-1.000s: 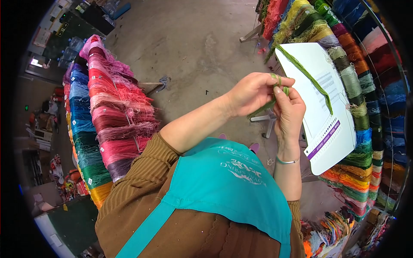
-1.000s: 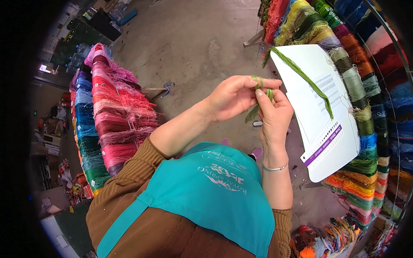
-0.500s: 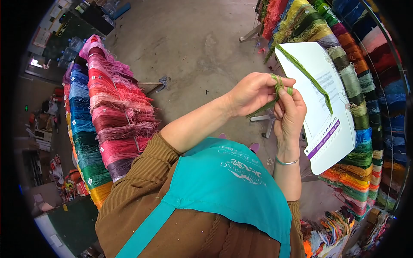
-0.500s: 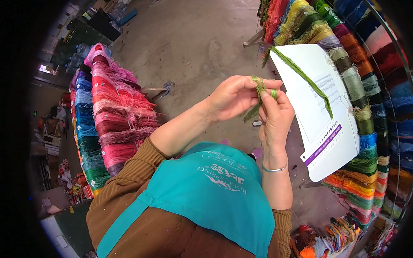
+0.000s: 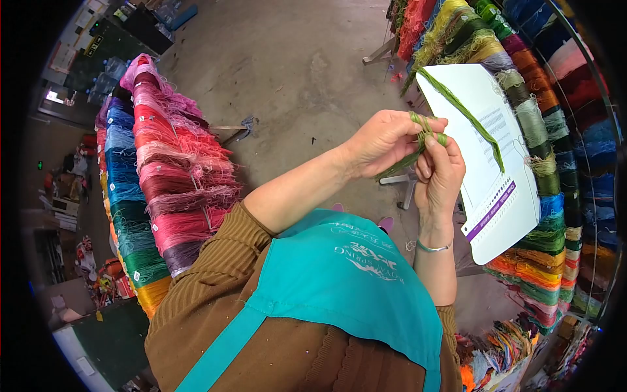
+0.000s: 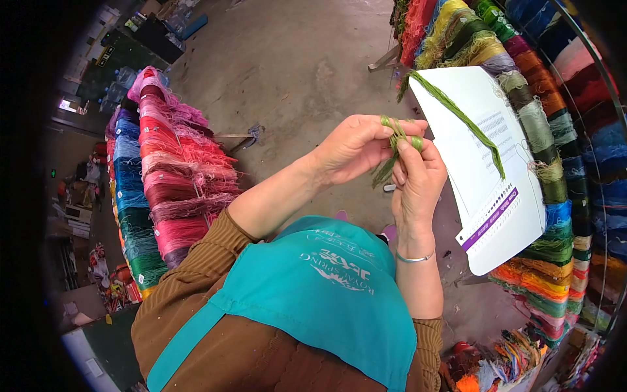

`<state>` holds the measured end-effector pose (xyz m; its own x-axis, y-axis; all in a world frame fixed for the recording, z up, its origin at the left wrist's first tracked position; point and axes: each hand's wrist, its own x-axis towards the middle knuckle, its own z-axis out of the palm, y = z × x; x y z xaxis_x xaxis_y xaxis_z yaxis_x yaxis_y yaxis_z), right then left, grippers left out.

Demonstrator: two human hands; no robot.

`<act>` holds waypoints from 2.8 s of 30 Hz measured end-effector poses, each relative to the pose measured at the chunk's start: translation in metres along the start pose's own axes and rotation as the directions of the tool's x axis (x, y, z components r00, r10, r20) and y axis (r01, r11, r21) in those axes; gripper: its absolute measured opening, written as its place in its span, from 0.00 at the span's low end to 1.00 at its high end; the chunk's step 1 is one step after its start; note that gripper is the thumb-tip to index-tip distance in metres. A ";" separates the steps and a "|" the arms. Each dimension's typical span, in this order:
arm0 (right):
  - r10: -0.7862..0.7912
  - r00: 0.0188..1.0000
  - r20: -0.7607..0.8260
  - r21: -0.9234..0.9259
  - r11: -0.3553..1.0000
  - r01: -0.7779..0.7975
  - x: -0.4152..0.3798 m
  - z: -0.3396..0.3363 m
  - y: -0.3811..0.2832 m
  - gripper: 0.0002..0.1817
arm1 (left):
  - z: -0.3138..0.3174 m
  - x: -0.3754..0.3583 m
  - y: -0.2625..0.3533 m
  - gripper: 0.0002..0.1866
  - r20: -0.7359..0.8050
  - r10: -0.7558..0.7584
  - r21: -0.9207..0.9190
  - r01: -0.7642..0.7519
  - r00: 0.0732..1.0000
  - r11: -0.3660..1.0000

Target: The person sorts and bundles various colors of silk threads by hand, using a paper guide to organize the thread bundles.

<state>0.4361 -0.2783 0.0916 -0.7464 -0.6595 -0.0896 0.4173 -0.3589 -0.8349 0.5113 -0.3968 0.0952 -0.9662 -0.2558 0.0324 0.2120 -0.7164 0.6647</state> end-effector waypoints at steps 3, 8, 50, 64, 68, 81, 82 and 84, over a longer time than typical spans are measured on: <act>0.006 1.000 -0.020 0.071 0.997 -0.004 0.001 -0.001 0.000 0.02 | -0.004 0.002 -0.004 0.19 -0.025 0.023 0.000 -0.023 0.999 1.000; 0.103 0.990 -0.098 0.275 0.959 -0.073 -0.001 0.012 -0.015 0.06 | -0.006 0.000 -0.001 0.19 -0.048 0.020 -0.044 -0.022 0.999 0.999; -0.022 0.999 0.024 -0.074 0.997 0.024 -0.002 0.000 -0.002 0.03 | 0.000 0.002 0.000 0.22 0.044 -0.018 -0.135 0.024 0.999 0.991; -0.046 0.998 -0.042 -0.077 0.996 0.043 -0.002 0.000 -0.001 0.03 | -0.001 0.002 -0.001 0.27 0.055 -0.083 -0.191 0.092 0.995 0.977; -0.066 0.996 -0.057 -0.076 0.995 0.061 -0.002 -0.002 0.001 0.03 | -0.003 0.001 -0.002 0.28 0.079 -0.072 -0.193 0.086 0.994 0.977; -0.082 0.996 -0.028 -0.166 0.983 0.076 -0.004 -0.001 0.001 0.02 | -0.001 0.000 -0.005 0.24 0.049 -0.018 -0.047 0.020 0.999 0.999; -0.080 0.997 -0.025 -0.169 0.983 0.075 -0.005 -0.001 0.001 0.02 | -0.002 0.000 -0.005 0.24 0.047 -0.024 -0.050 0.027 0.999 0.998; -0.083 0.996 -0.027 -0.178 0.981 0.077 -0.005 0.000 0.001 0.02 | -0.005 0.001 -0.006 0.22 0.045 -0.037 -0.056 0.039 0.998 0.998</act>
<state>0.4401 -0.2757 0.0908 -0.7922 -0.6092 -0.0347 0.2599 -0.2854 -0.9225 0.5098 -0.3962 0.0881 -0.9789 -0.2003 0.0414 0.1821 -0.7610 0.6226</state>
